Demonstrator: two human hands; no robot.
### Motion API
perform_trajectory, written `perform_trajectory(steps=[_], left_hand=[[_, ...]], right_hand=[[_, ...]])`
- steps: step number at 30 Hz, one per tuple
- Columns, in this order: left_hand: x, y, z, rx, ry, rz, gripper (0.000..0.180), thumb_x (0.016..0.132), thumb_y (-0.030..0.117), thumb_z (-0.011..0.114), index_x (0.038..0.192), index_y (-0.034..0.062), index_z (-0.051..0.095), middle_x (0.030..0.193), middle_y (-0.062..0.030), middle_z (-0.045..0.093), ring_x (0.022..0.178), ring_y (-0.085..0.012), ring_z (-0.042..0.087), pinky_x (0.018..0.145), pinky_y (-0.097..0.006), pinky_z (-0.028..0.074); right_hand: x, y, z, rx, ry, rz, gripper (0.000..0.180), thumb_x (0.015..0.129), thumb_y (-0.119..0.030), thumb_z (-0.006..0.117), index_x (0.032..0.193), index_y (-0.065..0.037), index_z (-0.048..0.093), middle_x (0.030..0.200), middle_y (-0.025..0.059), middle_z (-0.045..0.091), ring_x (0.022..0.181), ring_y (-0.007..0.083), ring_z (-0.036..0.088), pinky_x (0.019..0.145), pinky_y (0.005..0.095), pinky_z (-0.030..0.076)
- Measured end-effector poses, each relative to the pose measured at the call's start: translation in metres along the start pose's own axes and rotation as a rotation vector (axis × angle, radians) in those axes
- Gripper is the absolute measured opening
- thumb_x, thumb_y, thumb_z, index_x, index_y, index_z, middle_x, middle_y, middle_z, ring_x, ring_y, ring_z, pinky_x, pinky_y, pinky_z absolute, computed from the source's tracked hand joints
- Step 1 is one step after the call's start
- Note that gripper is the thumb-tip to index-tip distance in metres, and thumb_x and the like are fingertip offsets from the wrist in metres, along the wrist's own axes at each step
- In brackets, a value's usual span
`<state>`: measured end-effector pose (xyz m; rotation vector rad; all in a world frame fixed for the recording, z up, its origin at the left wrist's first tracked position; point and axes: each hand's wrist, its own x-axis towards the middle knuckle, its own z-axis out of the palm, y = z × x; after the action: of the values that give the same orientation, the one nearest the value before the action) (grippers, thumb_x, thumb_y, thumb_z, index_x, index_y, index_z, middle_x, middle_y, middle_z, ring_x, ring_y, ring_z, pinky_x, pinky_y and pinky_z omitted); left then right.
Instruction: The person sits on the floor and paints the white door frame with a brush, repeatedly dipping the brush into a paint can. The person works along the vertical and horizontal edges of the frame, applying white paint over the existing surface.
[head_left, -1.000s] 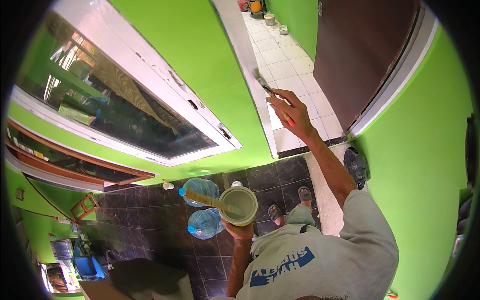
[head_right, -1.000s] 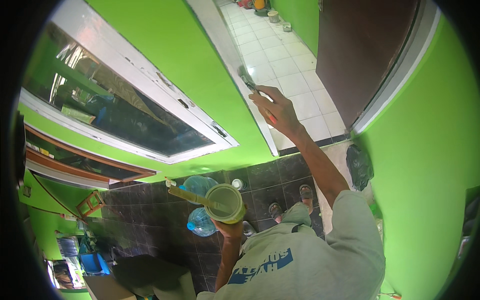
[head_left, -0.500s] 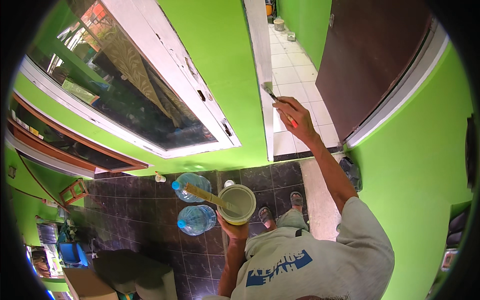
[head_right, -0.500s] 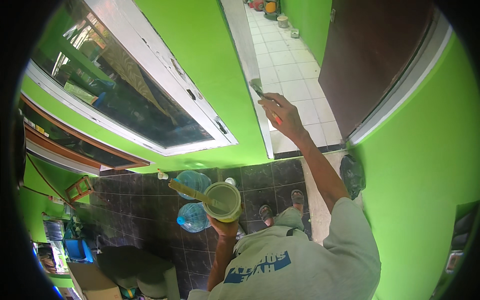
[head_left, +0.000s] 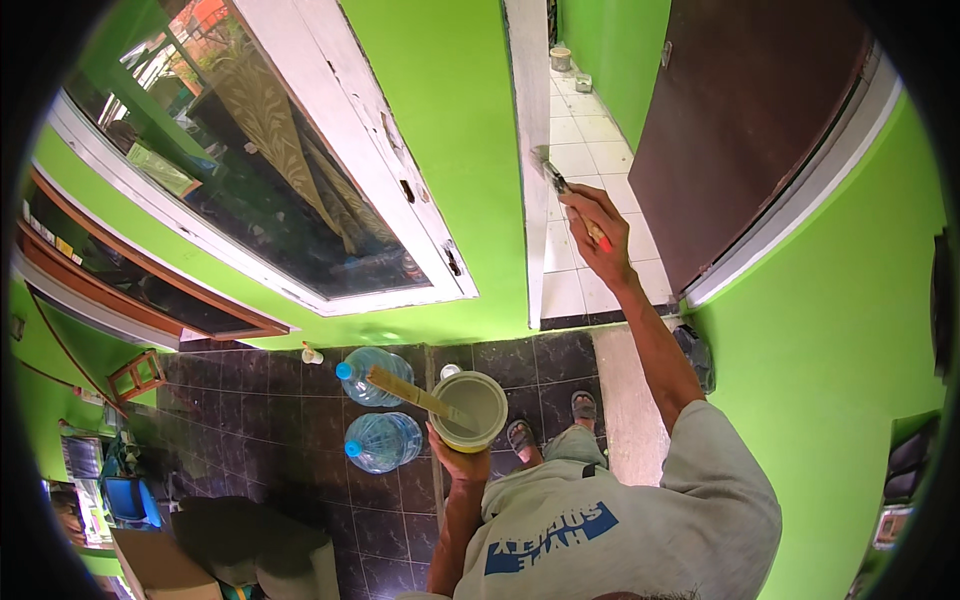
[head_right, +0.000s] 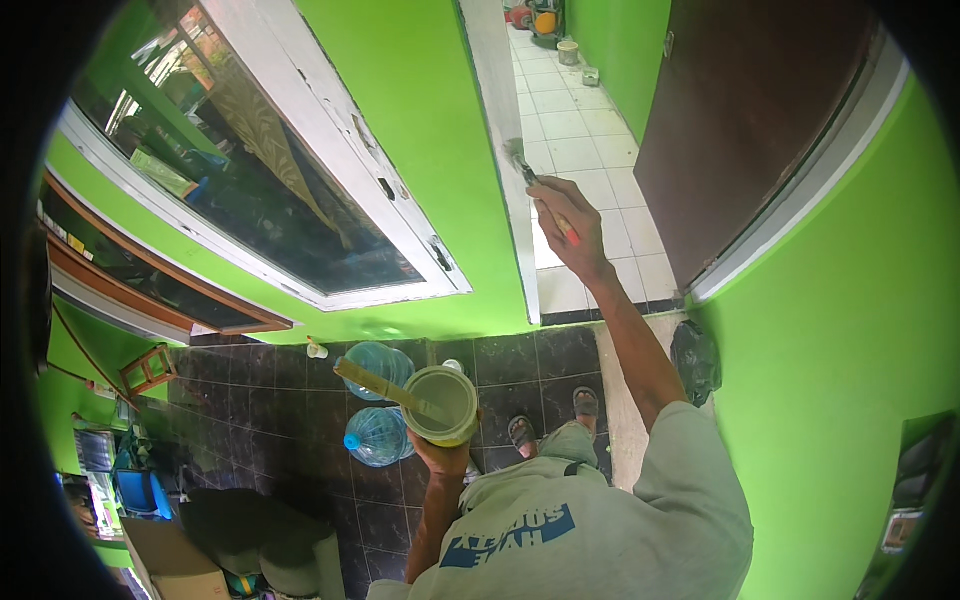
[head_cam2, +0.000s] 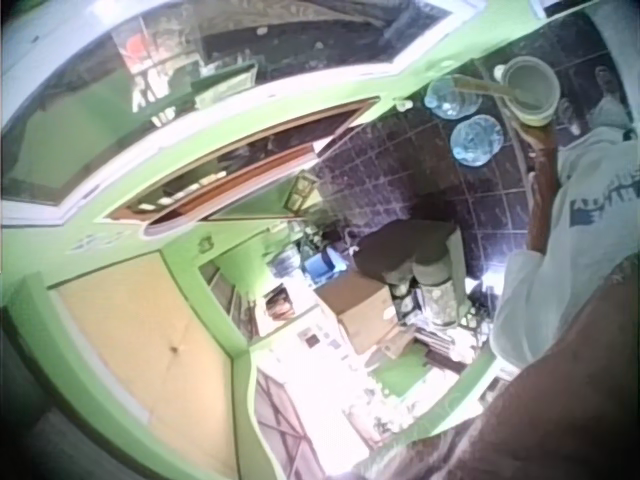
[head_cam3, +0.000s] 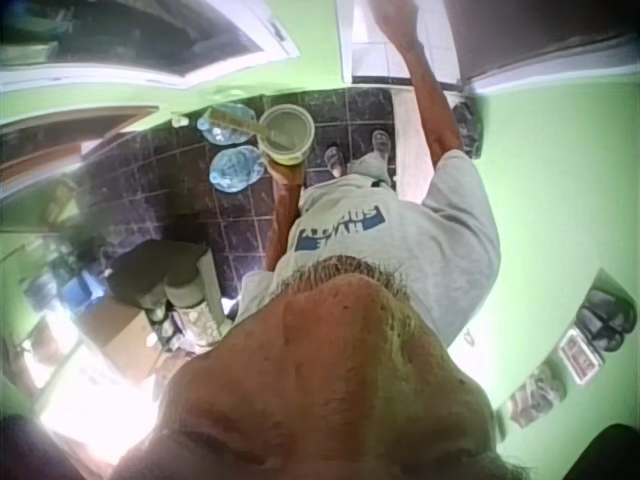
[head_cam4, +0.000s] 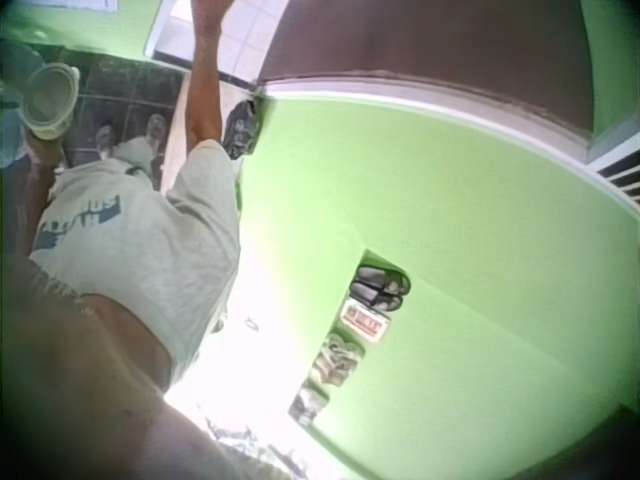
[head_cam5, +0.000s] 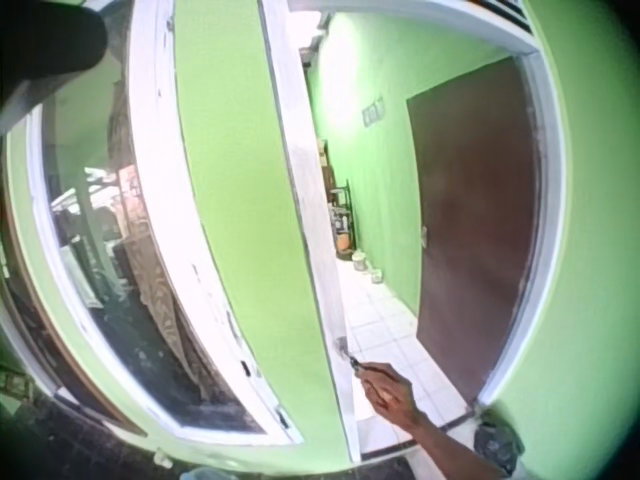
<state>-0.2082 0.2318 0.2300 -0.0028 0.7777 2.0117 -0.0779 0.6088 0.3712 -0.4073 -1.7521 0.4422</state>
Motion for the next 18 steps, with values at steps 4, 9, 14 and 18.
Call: perform_trajectory(steps=[4,9,14,18], left_hand=[[0.003,0.0,-0.004,-0.001,-0.027,-0.012,0.066,0.104,0.067,0.044,0.15,0.0213,0.052,0.147,-0.0011,0.058,0.136,-0.0266,0.056,0.11,-0.052,0.046],[0.005,0.001,-0.001,0.014,-0.029,-0.007,0.067,0.104,0.067,0.044,0.152,0.0215,0.052,0.148,-0.0011,0.058,0.137,-0.0264,0.055,0.111,-0.052,0.046],[0.007,-0.001,0.008,0.0,0.117,0.039,0.067,0.099,0.067,0.049,0.149,0.0218,0.05,0.143,-0.0069,0.059,0.125,-0.0353,0.063,0.089,-0.068,0.055],[0.006,0.004,0.003,-0.009,-0.013,-0.025,0.067,0.103,0.068,0.044,0.151,0.0214,0.052,0.147,-0.0013,0.058,0.136,-0.0259,0.056,0.11,-0.051,0.047]], right_hand=[[0.012,0.001,-0.001,-0.063,0.066,0.004,0.03,0.095,0.008,0.068,0.122,-0.004,0.073,0.119,0.0171,0.071,0.098,0.0252,0.073,0.081,0.0316,0.058],[0.021,-0.003,-0.002,-0.034,0.036,0.016,0.028,0.095,0.007,0.068,0.12,-0.004,0.073,0.12,0.0164,0.071,0.101,0.0261,0.073,0.083,0.0336,0.059],[0.029,-0.003,-0.002,-0.038,0.058,0.005,0.029,0.095,0.008,0.067,0.121,-0.004,0.073,0.12,0.0163,0.071,0.101,0.0247,0.073,0.084,0.0329,0.059],[0.031,-0.008,-0.004,-0.04,0.06,-0.041,0.032,0.094,0.011,0.066,0.121,-0.004,0.073,0.122,0.0168,0.07,0.099,0.0218,0.073,0.081,0.0302,0.059]])
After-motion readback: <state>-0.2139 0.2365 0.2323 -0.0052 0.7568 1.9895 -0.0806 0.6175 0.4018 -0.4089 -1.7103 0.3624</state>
